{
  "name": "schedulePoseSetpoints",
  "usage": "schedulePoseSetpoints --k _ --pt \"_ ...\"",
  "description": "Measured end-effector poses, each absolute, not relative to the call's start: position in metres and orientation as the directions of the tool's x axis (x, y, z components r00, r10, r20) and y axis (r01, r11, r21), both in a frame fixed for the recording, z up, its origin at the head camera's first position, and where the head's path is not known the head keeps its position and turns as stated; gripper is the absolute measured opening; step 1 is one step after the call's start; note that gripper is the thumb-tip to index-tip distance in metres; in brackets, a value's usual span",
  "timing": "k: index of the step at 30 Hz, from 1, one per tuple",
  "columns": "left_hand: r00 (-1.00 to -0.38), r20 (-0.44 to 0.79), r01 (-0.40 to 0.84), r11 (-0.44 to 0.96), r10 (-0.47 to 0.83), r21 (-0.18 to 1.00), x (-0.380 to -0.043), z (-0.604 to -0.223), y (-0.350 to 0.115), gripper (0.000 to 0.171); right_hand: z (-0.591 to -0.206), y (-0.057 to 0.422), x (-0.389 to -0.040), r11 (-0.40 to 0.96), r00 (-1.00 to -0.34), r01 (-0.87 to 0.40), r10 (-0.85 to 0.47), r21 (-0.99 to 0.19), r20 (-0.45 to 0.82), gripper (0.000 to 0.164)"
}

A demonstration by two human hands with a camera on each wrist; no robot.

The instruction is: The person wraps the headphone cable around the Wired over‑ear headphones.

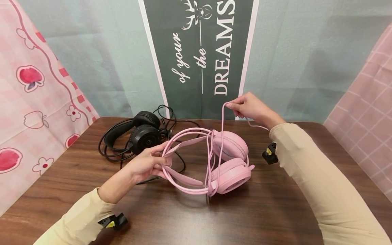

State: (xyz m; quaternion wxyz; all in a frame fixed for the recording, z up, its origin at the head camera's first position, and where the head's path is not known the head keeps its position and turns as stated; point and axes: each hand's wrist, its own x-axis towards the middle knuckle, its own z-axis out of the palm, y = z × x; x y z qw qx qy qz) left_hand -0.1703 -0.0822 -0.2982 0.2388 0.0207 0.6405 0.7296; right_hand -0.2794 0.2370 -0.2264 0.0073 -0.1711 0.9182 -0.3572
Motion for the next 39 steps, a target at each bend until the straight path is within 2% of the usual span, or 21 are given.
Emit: schedulePoseSetpoints --k 10,17,29,39 --pt "-0.878 -0.264 -0.306 -0.044 0.398 0.951 -0.17 -0.3 -0.081 0.072 -0.233 0.234 -0.279 0.701 -0.94 -0.313 -0.324 -0.641 0.105 0.042" --pt "-0.883 -0.242 -0.281 -0.038 0.401 0.959 -0.167 -0.298 -0.081 0.073 -0.24 0.236 -0.277 0.69 -0.939 -0.281 -0.342 -0.666 0.043 0.047" --pt "-0.898 -0.234 -0.277 -0.064 0.373 0.959 -0.17 -0.297 -0.084 0.07 -0.251 0.248 -0.276 0.725 -0.932 -0.265 -0.362 -0.636 -0.024 0.044" --pt "-0.909 -0.211 -0.263 -0.102 0.359 0.959 -0.175 -0.297 -0.089 0.07 -0.259 0.265 -0.279 0.697 -0.919 -0.254 -0.39 -0.671 -0.058 0.027"
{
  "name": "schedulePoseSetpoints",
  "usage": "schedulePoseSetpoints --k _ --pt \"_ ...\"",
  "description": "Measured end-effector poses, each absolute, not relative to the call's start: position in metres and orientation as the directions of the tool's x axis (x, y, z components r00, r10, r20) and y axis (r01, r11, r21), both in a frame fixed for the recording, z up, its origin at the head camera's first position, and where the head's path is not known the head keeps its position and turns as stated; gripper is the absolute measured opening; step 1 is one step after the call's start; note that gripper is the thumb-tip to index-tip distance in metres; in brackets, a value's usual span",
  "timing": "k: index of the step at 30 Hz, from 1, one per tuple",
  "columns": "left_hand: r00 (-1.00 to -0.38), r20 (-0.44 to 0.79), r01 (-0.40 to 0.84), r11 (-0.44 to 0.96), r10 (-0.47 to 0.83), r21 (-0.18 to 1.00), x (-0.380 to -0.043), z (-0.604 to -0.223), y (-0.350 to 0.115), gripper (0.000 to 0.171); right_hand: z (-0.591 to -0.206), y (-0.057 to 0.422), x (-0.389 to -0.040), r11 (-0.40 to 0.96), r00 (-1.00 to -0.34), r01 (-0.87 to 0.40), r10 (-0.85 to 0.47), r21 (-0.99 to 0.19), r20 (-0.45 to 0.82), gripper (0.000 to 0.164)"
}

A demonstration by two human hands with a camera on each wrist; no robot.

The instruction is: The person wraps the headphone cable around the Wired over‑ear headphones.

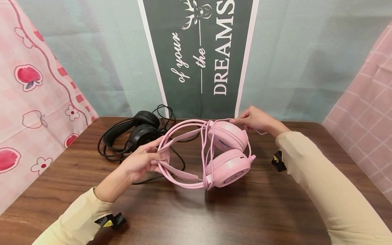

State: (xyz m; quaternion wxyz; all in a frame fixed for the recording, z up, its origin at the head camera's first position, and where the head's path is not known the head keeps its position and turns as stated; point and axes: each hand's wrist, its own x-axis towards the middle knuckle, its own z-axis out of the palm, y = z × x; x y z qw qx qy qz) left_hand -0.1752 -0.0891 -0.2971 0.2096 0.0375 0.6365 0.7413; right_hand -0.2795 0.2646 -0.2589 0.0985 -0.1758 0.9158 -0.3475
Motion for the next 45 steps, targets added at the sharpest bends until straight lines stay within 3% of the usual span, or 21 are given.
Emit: schedulePoseSetpoints --k 13,28,39,45 --pt "-0.92 -0.212 -0.271 -0.143 0.329 0.952 -0.179 -0.301 -0.1 0.069 -0.256 0.268 -0.277 0.642 -0.919 -0.121 -0.36 -0.757 -0.159 0.02" --pt "-0.933 -0.189 -0.271 -0.25 0.307 0.93 -0.183 -0.296 -0.118 0.068 -0.263 0.284 -0.277 0.685 -0.894 -0.187 -0.415 -0.704 -0.167 0.012" --pt "-0.95 -0.172 -0.263 -0.366 0.262 0.893 -0.183 -0.283 -0.136 0.067 -0.273 0.298 -0.273 0.68 -0.901 -0.136 -0.387 -0.72 -0.195 0.016" --pt "-0.946 -0.191 -0.277 -0.346 0.263 0.896 -0.182 -0.284 -0.137 0.067 -0.271 0.296 -0.272 0.673 -0.921 -0.112 -0.347 -0.732 -0.178 0.023"
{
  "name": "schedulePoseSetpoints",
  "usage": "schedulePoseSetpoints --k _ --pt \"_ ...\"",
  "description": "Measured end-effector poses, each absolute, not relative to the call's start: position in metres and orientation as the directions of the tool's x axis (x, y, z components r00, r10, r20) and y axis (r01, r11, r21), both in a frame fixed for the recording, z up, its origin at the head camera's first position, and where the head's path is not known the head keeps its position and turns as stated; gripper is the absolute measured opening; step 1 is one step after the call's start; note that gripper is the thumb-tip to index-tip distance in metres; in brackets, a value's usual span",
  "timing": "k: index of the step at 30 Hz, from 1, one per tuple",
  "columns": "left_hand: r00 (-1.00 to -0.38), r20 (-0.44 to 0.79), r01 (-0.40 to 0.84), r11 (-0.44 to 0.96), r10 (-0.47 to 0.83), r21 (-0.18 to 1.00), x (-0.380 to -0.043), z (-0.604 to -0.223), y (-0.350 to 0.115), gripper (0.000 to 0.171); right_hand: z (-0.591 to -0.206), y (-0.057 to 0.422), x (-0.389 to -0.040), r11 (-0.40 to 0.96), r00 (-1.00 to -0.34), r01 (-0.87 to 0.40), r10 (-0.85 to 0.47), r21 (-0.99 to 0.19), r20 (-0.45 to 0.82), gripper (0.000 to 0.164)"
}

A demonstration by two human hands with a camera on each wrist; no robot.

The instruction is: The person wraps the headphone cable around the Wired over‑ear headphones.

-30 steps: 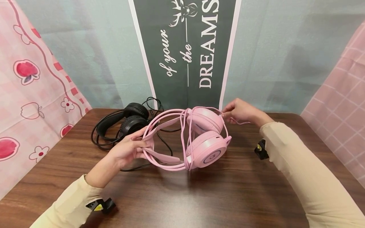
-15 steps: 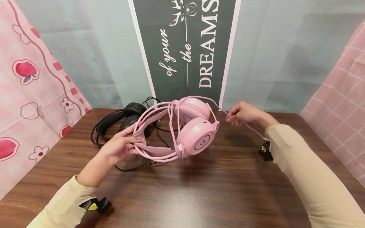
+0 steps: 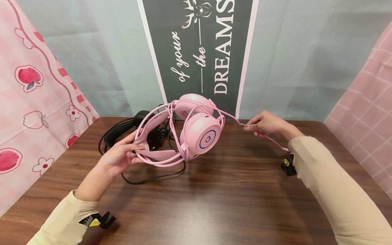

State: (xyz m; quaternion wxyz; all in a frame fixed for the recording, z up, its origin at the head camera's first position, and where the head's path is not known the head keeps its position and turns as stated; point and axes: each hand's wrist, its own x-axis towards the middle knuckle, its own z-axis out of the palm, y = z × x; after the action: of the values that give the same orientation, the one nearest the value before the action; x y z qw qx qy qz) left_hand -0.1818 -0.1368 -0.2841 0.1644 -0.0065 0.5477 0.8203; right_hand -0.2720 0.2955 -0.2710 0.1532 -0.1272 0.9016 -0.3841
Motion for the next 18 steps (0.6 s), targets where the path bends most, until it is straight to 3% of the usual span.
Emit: schedulePoseSetpoints --k 8,14,18 --pt "-0.939 -0.238 -0.312 -0.318 0.25 0.895 -0.179 -0.292 -0.13 0.067 -0.259 0.292 -0.272 0.69 -0.919 -0.176 -0.371 -0.702 -0.134 0.024" --pt "-0.924 -0.265 -0.339 -0.27 0.276 0.901 -0.175 -0.298 -0.121 0.067 -0.247 0.283 -0.272 0.742 -0.923 -0.22 -0.368 -0.634 -0.111 0.038" --pt "-0.913 -0.28 -0.355 -0.24 0.298 0.904 -0.172 -0.3 -0.114 0.07 -0.242 0.273 -0.271 0.756 -0.922 -0.251 -0.377 -0.605 -0.088 0.033"
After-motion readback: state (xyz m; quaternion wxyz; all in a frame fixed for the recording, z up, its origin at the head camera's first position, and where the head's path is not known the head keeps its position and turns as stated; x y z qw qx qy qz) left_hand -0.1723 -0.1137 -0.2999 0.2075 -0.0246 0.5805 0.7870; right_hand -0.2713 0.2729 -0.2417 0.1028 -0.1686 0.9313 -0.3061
